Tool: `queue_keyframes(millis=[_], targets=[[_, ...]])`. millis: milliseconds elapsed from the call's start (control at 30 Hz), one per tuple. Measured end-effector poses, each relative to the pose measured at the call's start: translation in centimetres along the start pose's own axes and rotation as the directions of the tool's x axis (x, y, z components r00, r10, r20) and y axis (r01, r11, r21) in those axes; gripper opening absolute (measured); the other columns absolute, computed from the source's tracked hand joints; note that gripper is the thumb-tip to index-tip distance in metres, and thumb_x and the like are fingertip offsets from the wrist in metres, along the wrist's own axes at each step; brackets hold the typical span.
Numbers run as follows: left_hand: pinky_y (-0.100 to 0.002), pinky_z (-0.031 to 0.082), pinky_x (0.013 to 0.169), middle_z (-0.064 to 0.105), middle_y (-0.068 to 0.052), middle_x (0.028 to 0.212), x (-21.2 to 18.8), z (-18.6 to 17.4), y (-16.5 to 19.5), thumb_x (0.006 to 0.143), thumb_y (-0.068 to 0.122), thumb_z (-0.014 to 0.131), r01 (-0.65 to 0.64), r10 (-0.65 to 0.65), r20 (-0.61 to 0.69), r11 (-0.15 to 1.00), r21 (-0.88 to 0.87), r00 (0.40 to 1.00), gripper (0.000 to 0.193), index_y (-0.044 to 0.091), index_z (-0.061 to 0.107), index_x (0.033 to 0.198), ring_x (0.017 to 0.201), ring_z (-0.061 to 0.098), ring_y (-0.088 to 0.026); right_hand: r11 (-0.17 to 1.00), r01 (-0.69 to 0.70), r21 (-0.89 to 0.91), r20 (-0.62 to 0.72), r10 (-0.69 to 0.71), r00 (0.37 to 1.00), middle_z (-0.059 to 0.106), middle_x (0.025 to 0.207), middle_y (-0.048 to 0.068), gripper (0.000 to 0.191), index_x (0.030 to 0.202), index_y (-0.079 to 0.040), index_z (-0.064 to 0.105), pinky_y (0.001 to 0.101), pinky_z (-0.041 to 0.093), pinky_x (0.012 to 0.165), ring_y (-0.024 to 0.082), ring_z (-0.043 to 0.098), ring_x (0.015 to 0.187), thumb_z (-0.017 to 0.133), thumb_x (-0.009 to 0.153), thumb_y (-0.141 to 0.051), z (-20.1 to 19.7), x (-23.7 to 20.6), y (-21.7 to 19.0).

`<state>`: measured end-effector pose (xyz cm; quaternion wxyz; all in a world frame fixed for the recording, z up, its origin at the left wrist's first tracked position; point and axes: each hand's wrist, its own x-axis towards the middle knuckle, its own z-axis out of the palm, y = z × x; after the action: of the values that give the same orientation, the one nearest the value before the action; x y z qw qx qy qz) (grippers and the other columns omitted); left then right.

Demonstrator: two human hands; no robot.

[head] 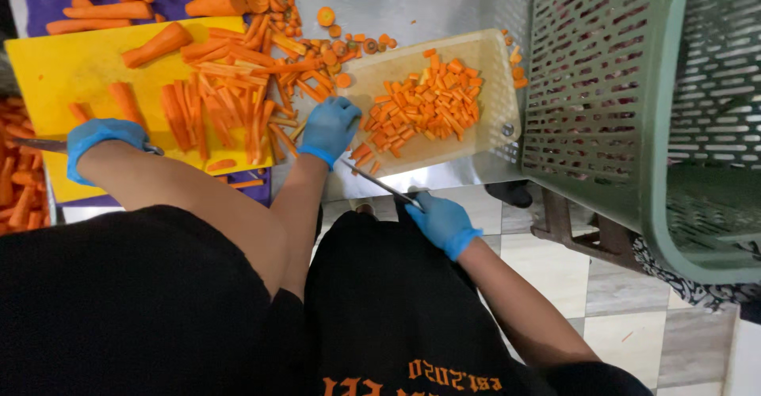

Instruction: The person cuts carrot sticks into small diced pieces on a small cutting board using a knife, sweeping the diced pieces into an accumulating pile and reaching for more carrot sticks from the table. A coworker beside them cuts whole carrots into sticks on a larger yellow board.

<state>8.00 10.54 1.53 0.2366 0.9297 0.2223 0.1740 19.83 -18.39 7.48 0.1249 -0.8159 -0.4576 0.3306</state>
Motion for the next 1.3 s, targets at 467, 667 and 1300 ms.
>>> queue_keyframes(millis=[467,667,1300], targets=[[-0.051,0.044,0.112,0.052,-0.026,0.142,-2.2,3.2,2.6,0.088,0.021,0.074,0.161,-0.19,-0.202,0.975,-0.151,0.961,0.047,0.001,0.059,0.128,0.132,0.051,-0.046,0.847,-0.265,0.46,-0.008,0.302,0.953,0.074,0.091,0.018,0.045,0.131,-0.009,0.062,0.0441,0.057,0.073,0.036,0.074,0.075,0.062,0.094,-0.034,-2.2,1.6,6.2],[-0.059,0.023,0.122,0.027,-0.034,0.161,-0.1,5.4,7.2,0.087,0.03,0.078,0.226,-0.252,-0.103,0.951,-0.211,0.962,0.088,-0.007,0.034,0.153,0.148,0.027,-0.051,0.864,-0.069,0.498,-0.504,0.354,0.788,0.076,0.098,0.016,0.035,0.12,-0.002,0.066,0.0413,0.056,0.077,0.031,0.074,0.087,0.073,0.094,-0.025,-2.4,4.1,6.6],[-0.047,0.052,0.094,0.065,-0.019,0.113,-6.7,3.1,1.6,0.081,0.015,0.081,0.42,-0.452,-0.246,0.891,-0.175,0.857,0.041,0.005,0.068,0.118,0.105,0.064,-0.04,0.765,-0.311,0.564,-0.121,0.449,0.885,0.073,0.087,0.02,0.034,0.115,-0.006,0.066,0.0474,0.055,0.066,0.04,0.071,0.076,0.07,0.089,-0.027,-1.2,1.3,6.6]])
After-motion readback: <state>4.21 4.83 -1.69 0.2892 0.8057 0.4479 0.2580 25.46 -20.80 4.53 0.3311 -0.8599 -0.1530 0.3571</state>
